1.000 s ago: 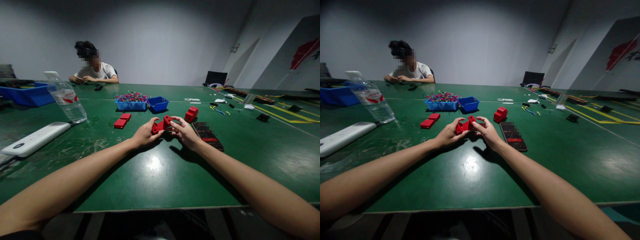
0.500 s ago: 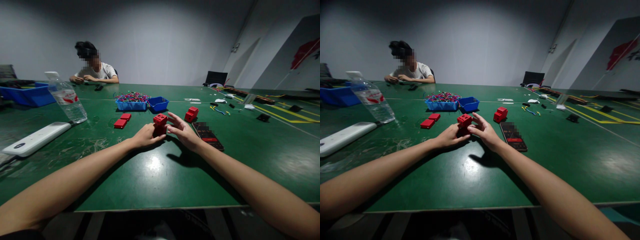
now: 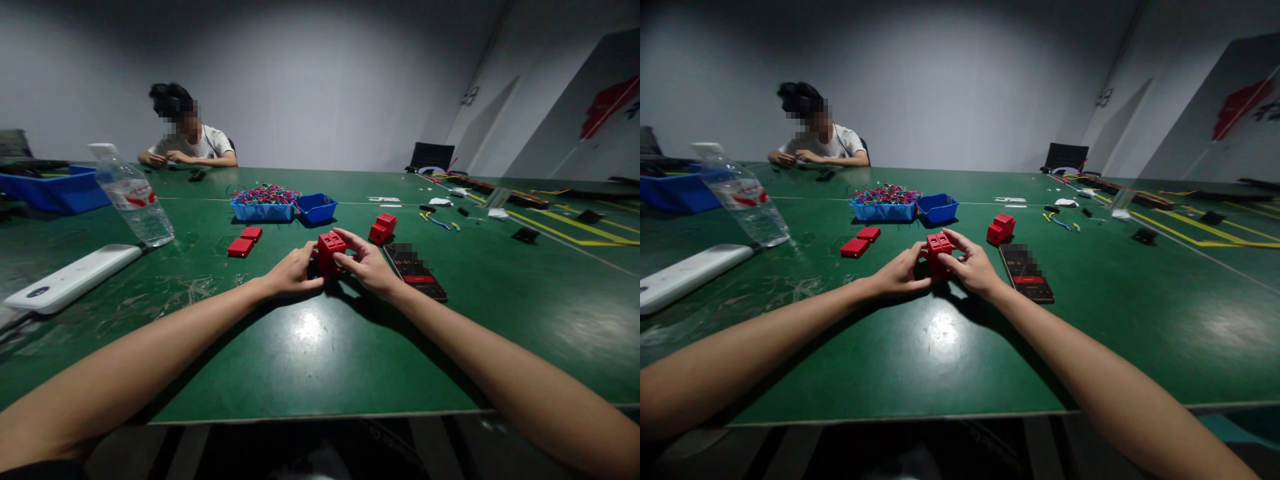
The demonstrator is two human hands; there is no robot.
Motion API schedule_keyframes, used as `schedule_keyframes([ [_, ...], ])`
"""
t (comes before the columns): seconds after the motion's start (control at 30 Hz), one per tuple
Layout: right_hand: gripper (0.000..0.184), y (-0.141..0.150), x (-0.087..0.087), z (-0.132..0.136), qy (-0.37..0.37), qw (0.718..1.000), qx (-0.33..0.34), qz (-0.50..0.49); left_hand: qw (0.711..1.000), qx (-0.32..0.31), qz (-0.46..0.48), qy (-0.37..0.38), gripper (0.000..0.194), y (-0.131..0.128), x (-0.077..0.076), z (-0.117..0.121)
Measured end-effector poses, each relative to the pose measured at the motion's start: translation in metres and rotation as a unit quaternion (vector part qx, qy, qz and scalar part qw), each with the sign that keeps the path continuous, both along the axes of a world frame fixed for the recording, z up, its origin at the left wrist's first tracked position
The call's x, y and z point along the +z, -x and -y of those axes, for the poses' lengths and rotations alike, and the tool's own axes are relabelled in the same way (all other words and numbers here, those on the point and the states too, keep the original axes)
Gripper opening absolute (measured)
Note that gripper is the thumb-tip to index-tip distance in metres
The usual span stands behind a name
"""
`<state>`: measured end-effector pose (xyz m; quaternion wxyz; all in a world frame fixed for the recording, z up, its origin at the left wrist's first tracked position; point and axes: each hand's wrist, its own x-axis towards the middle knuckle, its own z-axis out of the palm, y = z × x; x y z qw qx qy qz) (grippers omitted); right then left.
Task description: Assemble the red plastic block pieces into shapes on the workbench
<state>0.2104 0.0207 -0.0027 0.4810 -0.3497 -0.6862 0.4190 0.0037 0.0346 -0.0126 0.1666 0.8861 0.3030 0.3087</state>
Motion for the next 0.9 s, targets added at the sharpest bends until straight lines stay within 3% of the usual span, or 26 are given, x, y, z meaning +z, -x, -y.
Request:
schedule_keyframes([
  [0.07, 0.057, 0.001, -0.001, -0.001, 0.000, 1.000, 0.001, -0.004, 1.000, 0.009, 0.012, 0.022, 0.072, 0.000, 0.001, 0.001],
  [0.17, 0.052, 0.000, -0.004, -0.003, 0.013, 1.000, 0.024, 0.002, 0.992, 0.002, 0.065, 0.112, 0.081, -0.002, 0.002, -0.002],
  [0.3, 0.056, -0.003, -0.009, -0.007, 0.072, 0.997, 0.013, 0.033, 0.957, -0.030, 0.151, 0.246, 0.067, -0.002, 0.000, -0.010],
  [0.4, 0.054, -0.004, -0.010, -0.007, 0.091, 0.995, 0.007, 0.027, 0.944, -0.025, 0.168, 0.283, 0.063, -0.001, -0.001, -0.013],
  [0.6, 0.051, -0.003, -0.009, -0.006, 0.112, 0.994, -0.003, 0.001, 0.941, -0.041, 0.157, 0.296, 0.047, 0.001, 0.001, -0.010],
  [0.9, 0.034, -0.001, -0.005, -0.001, 0.098, 0.995, 0.007, 0.009, 0.976, -0.023, 0.097, 0.193, 0.048, 0.000, 0.001, -0.012],
])
